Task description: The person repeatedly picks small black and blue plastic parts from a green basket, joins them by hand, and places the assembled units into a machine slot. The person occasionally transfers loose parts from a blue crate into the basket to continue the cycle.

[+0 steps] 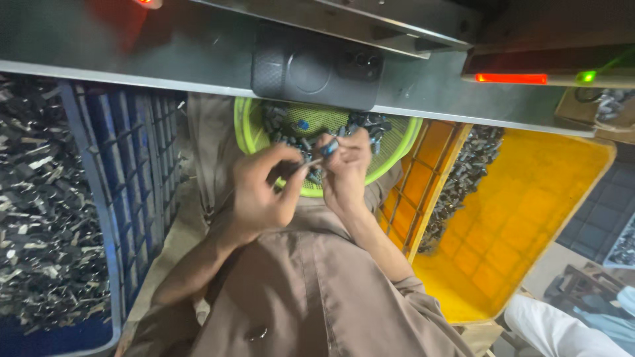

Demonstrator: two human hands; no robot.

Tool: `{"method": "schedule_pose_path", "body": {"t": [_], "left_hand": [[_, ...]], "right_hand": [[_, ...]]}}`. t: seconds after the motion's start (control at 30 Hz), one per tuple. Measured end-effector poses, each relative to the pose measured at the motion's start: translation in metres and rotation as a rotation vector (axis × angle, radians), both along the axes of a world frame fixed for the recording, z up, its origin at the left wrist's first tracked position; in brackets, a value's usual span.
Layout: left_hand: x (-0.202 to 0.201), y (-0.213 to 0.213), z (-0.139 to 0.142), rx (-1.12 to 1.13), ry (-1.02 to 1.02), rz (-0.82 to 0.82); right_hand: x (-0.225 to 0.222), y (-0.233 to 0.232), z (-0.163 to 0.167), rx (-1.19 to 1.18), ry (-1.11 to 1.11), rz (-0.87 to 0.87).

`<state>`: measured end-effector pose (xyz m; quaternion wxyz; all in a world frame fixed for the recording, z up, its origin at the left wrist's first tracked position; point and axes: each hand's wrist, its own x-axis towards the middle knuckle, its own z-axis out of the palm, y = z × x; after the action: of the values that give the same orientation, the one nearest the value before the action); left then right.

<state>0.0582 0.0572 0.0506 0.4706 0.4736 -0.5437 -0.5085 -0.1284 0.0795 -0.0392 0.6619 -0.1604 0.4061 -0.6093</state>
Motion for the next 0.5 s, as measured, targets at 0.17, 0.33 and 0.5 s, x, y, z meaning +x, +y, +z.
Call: {"method": "schedule_pose_path", "body": {"t": [0.17, 0.33, 0.5], "left_hand": [[0.024, 0.022, -0.032, 0.481, 0.399, 0.129], [0.030, 0.027, -0.069, 0.001, 0.335, 0.129], [0.002, 0.003, -0.071, -0.025, 0.399, 0.115]], "right_hand": [[0.004, -0.021, 0.040, 0.065, -0.272, 0.013], [0.008, -0.097, 0.124, -0.475, 0.886, 0.141], [0.013, -0.177, 0.148, -0.366, 1.904, 0.661]]}}
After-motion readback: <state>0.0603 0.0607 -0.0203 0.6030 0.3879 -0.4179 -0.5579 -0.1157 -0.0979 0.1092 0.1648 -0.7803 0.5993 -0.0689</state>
